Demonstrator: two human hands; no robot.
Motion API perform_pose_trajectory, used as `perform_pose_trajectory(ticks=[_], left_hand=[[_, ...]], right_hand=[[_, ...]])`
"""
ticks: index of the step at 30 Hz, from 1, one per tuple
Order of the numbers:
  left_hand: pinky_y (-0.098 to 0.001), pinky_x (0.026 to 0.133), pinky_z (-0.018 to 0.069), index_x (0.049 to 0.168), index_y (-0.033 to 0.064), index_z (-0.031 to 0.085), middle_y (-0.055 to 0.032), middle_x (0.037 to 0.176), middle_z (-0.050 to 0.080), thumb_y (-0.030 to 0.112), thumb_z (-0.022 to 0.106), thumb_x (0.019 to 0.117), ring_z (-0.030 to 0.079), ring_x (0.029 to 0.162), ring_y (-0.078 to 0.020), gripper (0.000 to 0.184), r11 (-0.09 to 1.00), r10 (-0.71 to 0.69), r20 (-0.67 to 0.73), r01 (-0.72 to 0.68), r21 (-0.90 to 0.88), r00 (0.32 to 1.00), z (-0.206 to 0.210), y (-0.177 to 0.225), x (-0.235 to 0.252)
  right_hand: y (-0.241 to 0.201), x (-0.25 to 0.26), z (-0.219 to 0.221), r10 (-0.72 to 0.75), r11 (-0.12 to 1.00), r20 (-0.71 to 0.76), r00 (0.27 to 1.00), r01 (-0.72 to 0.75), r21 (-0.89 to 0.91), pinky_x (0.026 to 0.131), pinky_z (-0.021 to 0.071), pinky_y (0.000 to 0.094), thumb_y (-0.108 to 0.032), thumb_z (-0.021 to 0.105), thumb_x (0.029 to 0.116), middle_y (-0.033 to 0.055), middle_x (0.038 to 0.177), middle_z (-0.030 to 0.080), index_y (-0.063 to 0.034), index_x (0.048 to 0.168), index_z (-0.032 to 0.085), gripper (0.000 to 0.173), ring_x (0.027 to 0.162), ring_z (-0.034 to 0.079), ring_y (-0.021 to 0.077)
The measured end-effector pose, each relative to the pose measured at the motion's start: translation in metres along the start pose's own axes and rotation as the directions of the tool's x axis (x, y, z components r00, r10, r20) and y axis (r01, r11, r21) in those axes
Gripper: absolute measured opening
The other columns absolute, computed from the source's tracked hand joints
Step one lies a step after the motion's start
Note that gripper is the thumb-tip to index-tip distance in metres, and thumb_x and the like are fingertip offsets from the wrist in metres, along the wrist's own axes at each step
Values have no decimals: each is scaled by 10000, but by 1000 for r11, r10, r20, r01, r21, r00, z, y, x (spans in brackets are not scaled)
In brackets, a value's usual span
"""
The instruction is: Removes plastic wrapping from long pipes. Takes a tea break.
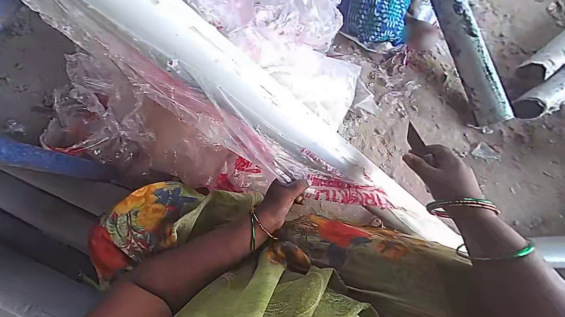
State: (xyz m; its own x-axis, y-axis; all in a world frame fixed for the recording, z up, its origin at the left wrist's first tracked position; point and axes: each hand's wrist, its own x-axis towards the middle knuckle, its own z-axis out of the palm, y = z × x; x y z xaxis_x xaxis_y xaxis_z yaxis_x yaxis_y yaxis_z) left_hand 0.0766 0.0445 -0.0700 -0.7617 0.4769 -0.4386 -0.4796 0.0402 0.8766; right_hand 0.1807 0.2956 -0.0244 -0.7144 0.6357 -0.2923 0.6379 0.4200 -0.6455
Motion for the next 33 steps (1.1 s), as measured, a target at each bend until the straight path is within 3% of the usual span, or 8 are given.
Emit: perform_pose_trajectory(ticks=[3,8,12,15,18,20,25,33], left_hand=[[-198,606,493,797,72,562,38,604,486,21,512,1036,493,535,-54,250,993,-95,68,89,82,993,16,-7,-9],[-229,636,482,899,74,530,30,668,419,108,499,1068,458,570,-78,176,974,-158,73,143,177,985,43,-17,-20],[-224,624,471,879,87,547,34,673,434,226,460,1100,457,573,-64,275,938,-73,181,6,346,981,53,-26,-29],[-284,721,490,1027,-52,662,-64,840,603,186,523,1074,544,714,-95,280,678,-30,486,-339,652,874,59,-17,-46],[-412,776,563,971,-12,724,-125,904,689,220,692,963,666,840,-224,235,217,272,720,-769,601,639,71,-8,-49],[-527,851,536,990,17,749,-171,964,719,291,721,928,681,958,-351,283,-75,397,757,-804,590,519,82,5,-34],[-599,1015,416,1245,33,692,-231,1257,640,463,735,920,546,1253,-436,541,-357,129,539,-468,809,833,104,15,3],[-587,920,432,1248,83,708,-220,1158,664,372,839,814,603,1123,-428,538,-419,236,598,-475,774,766,98,-20,15]], right_hand=[[33,-20,-8,48,997,5,999,-48,-53,788,430,625,-290,625,1032,284,1010,632,52,1252,588,408,887,596,417],[72,-41,-11,47,994,6,999,-46,-103,808,438,696,-323,625,1031,300,998,654,21,1256,612,411,934,626,488],[86,-53,-21,-10,995,0,1000,10,-96,784,438,689,-312,596,1047,292,988,653,21,1240,617,385,914,626,478],[91,-58,-27,-9,997,3,1000,9,-77,791,435,687,-324,589,1050,292,1000,653,19,1242,610,394,934,625,482],[99,-61,-30,-11,995,18,1000,13,-102,798,441,696,-345,587,1049,303,996,661,21,1221,613,405,951,633,509],[103,-60,-31,-27,995,20,999,28,-97,827,441,705,-345,596,1044,310,1017,665,25,1225,618,412,978,637,515],[96,-66,-38,7,997,36,999,-4,-74,835,443,687,-296,628,1031,292,1046,663,-3,1277,596,384,987,633,489],[99,-60,-30,-115,985,114,987,128,-118,904,444,684,-147,617,1019,284,1240,634,9,1274,636,300,1137,610,479]])
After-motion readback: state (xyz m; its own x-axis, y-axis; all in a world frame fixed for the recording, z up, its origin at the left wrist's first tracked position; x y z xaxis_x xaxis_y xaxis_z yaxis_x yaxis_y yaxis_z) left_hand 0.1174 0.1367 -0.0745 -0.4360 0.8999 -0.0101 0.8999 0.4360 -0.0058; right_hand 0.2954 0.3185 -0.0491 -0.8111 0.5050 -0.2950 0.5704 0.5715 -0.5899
